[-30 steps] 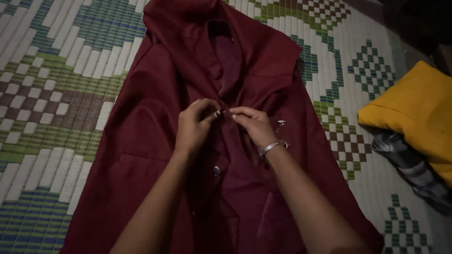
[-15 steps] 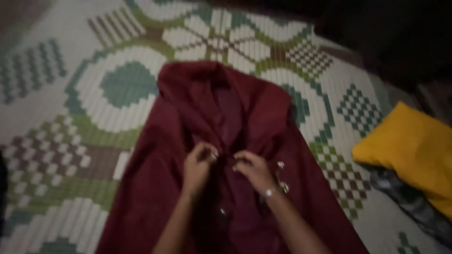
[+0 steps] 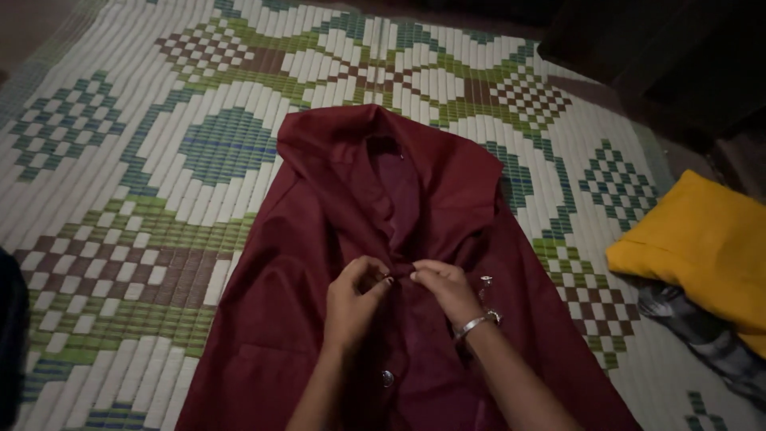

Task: The person buttons a maroon sleeveless garment lying on a patterned mat. They fasten each button from top to bottom, smooth the fabric, and lift the garment to show the completed front.

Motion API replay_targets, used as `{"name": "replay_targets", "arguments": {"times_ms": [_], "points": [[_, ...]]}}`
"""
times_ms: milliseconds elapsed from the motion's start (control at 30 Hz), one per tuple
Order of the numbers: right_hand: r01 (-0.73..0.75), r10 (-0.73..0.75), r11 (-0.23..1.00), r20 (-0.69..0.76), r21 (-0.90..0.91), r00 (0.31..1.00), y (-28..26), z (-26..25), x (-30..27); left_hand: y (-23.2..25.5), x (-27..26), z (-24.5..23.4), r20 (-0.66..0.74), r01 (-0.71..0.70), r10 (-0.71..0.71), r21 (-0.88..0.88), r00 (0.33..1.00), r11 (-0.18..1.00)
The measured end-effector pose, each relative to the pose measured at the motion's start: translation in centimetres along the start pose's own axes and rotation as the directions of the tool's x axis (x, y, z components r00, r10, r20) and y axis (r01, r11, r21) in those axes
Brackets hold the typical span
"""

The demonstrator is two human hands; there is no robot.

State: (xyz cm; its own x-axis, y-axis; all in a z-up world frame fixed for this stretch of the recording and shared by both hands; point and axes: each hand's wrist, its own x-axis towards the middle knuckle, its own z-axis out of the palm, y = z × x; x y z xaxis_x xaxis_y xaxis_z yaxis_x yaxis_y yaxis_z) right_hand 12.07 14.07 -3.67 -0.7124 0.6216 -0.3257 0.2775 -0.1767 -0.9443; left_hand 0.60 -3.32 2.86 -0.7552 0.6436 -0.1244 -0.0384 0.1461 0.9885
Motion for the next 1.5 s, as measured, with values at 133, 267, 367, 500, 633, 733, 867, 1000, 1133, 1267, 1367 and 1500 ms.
{"name": "replay_targets", "arguments": {"times_ms": [133, 267, 367, 500, 633, 733, 867, 1000, 1133, 1267, 1367, 1500], "points": [[0.026, -0.022, 0.995, 0.042, -0.092, 0.999, -0.7, 1.0, -1.0, 0.2, -0.7, 0.1, 0.007, -0.011, 0.010, 0.050, 1.000, 0.999], [0.099, -0.099, 0.994, 0.005, -0.051, 0.995, 0.0, 1.1, -1.1, 1.0, -2.3, 0.0, 0.003, -0.116, 0.117, 0.162, 0.993, 0.980], [0.093, -0.091, 0.995, -0.076, 0.022, 0.993, 0.2, 1.0, -1.0, 2.9, -2.6, -0.4, -0.015, -0.061, 0.068, 0.275, 0.998, 0.959], [0.105, -0.098, 0.992, -0.088, 0.077, 0.991, 0.8, 0.5, -0.3, 4.7, -0.7, -0.7, -0.082, 0.172, -0.153, 0.583, 0.985, 0.794], [0.152, -0.147, 0.983, -0.050, 0.102, 0.988, 1.9, -0.2, -0.2, 4.9, 2.3, 0.7, -0.060, 0.017, 0.034, 0.688, 0.998, 0.725], [0.102, -0.081, 0.977, -0.117, 0.189, 0.990, -0.4, 0.0, -1.7, 0.6, 5.6, 2.7, 0.101, -0.422, 0.451, 0.576, 0.887, 0.700], [-0.052, 0.105, 0.854, -0.073, 0.518, 0.992, -1.8, -1.5, -2.9, -4.0, 7.8, 3.5, 0.156, -0.370, 0.374, 0.696, 0.914, 0.615], [-0.077, 0.169, 0.884, -0.162, 0.461, 0.972, -2.6, -1.7, -2.7, -1.7, 6.8, 2.9, 0.075, -0.234, 0.244, 0.642, 0.967, 0.730], [-0.095, 0.104, 0.934, -0.009, 0.346, 0.995, -4.1, -0.2, -2.9, -1.9, 7.3, 2.4, 0.116, -0.170, 0.124, 0.663, 0.985, 0.729], [-0.031, 0.046, 0.991, -0.114, 0.132, 0.992, -2.9, 0.0, -1.3, -1.4, 6.5, 2.9, 0.087, -0.224, 0.213, 0.572, 0.973, 0.789], [0.058, -0.054, 0.998, -0.291, 0.005, 0.955, -0.4, -1.7, 1.1, -0.3, 5.7, 2.9, 0.070, -0.071, 0.039, 0.555, 0.997, 0.829], [0.088, -0.085, 0.996, -0.480, -0.016, 0.873, -2.5, -1.5, 1.5, -3.0, 4.9, 2.1, 0.108, -0.233, 0.215, 0.637, 0.971, 0.734]]}}
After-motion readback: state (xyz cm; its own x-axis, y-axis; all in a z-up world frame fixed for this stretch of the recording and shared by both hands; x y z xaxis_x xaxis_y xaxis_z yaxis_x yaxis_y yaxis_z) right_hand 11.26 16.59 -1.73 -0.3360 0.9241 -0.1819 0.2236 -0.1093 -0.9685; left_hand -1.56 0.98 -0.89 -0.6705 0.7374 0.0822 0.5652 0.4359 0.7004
